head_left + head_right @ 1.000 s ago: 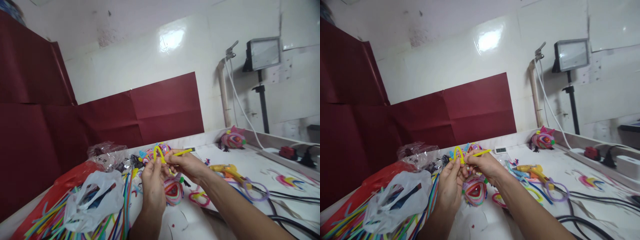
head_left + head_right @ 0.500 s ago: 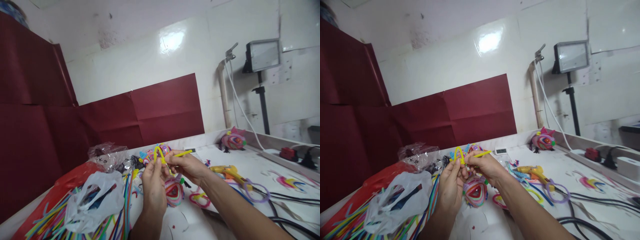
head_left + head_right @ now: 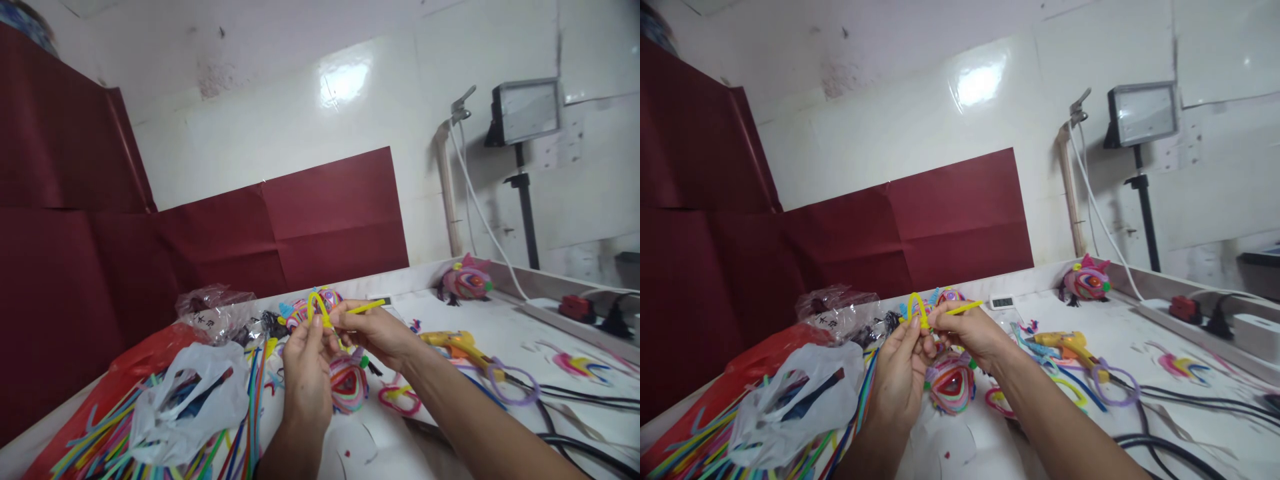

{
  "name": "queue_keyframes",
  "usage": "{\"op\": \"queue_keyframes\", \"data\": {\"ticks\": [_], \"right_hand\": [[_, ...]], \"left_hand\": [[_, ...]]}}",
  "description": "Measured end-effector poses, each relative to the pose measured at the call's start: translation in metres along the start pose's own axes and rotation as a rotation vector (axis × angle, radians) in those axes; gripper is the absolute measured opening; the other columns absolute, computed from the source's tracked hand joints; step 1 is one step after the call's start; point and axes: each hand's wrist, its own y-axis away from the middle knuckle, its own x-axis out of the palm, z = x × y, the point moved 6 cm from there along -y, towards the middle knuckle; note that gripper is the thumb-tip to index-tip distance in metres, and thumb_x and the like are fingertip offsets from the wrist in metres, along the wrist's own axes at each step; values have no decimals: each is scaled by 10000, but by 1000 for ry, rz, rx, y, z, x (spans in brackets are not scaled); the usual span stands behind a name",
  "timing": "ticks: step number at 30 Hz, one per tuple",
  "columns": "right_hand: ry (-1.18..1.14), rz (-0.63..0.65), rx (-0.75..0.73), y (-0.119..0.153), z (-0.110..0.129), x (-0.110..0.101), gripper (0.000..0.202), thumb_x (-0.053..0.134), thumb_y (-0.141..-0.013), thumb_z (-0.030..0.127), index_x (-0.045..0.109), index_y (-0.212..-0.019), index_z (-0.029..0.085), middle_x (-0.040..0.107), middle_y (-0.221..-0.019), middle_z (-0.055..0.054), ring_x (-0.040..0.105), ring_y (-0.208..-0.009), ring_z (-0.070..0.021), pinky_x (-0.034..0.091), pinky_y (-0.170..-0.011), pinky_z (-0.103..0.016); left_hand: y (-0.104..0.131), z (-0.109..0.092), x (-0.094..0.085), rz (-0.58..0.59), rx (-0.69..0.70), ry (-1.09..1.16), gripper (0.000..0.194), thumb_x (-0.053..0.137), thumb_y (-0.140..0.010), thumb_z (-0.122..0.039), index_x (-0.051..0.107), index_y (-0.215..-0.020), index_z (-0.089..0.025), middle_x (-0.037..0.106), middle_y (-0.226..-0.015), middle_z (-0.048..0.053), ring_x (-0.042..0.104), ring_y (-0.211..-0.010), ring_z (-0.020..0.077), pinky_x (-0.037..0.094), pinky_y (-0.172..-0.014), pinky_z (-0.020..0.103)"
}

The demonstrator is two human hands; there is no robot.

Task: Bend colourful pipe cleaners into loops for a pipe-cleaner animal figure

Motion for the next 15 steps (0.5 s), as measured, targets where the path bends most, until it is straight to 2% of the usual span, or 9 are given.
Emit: {"op": "queue_keyframes", "data": {"ticks": [6,10,15], "right_hand": [[-101,66,36,-1,-4,1,244,766,-627,301,600,-643,123,611,-594,-3,491,-484,-64,347,-487,-187],[-176,128,113,0,-7,2,220,766,-632,263,610,-665,111,617,-579,-15,507,-479,-63,345,-470,-171],[-242,216,135,3,-5,3,194,775,-617,209,622,-654,95,611,-577,-15,508,-469,-51,365,-470,-159]], "left_hand": [[2,-2,5,28,-20,29,258,736,-662,-310,566,-619,-121,550,-551,-15,480,-478,53,401,-485,159],[3,-3,8,53,-55,37,261,761,-635,-303,584,-640,-113,550,-559,-14,475,-476,47,392,-464,145],[6,-4,12,127,-86,-2,244,727,-684,-318,605,-693,-107,553,-579,-12,469,-479,42,381,-455,139]]}}
